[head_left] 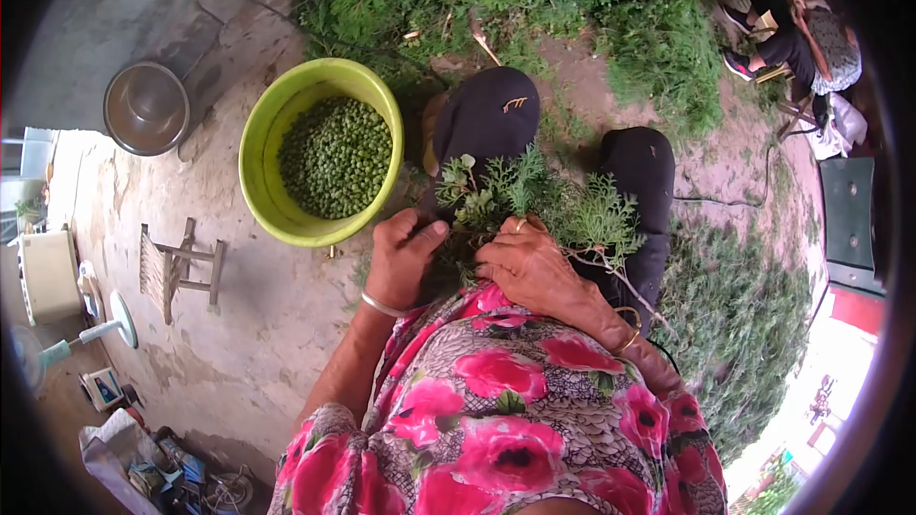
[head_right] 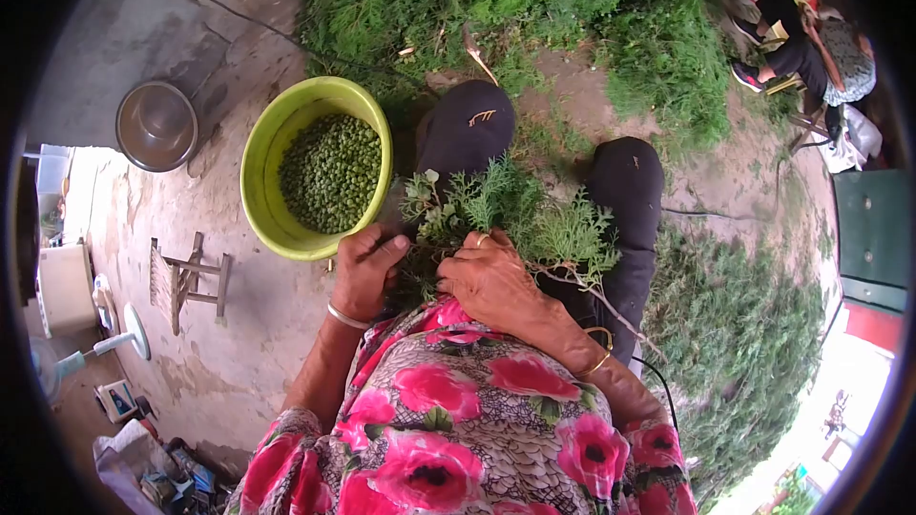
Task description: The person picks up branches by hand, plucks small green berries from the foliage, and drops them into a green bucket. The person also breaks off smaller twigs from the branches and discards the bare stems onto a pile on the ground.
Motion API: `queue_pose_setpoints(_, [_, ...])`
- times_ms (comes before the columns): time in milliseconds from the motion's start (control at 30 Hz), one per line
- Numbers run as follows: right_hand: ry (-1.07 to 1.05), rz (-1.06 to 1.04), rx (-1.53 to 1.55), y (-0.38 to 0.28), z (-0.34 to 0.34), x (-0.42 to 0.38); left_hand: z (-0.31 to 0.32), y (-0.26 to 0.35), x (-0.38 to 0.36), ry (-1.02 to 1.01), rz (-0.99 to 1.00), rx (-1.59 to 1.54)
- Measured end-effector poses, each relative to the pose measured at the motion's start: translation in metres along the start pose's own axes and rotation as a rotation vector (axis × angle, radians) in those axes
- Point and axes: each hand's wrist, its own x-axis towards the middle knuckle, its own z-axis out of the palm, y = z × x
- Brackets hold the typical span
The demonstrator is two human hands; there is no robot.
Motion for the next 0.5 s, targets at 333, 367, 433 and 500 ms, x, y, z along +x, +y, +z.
queue_pose_setpoints(333, [-0.033, 0.004, -0.014, 0.0, -0.004, 0.002, -0.026, 0.023, 0.005, -0.129, -0.317, -1.035])
queue_pose_setpoints(367, [-0.033, 0.002, -0.014, 0.0, -0.003, 0.001, -0.024, 0.027, 0.008, -0.087, -0.349, -1.032])
queue_pose_setpoints(433, [-0.001, -0.022, 0.006, 0.002, 0.001, -0.001, -0.023, 0.007, 0.015, -0.093, -0.316, -0.884])
queue_pose_setpoints(500, [0.0, -0.023, 0.017, 0.001, 0.0, -0.001, -0.02, -0.001, 0.019, -0.102, -0.284, -0.737])
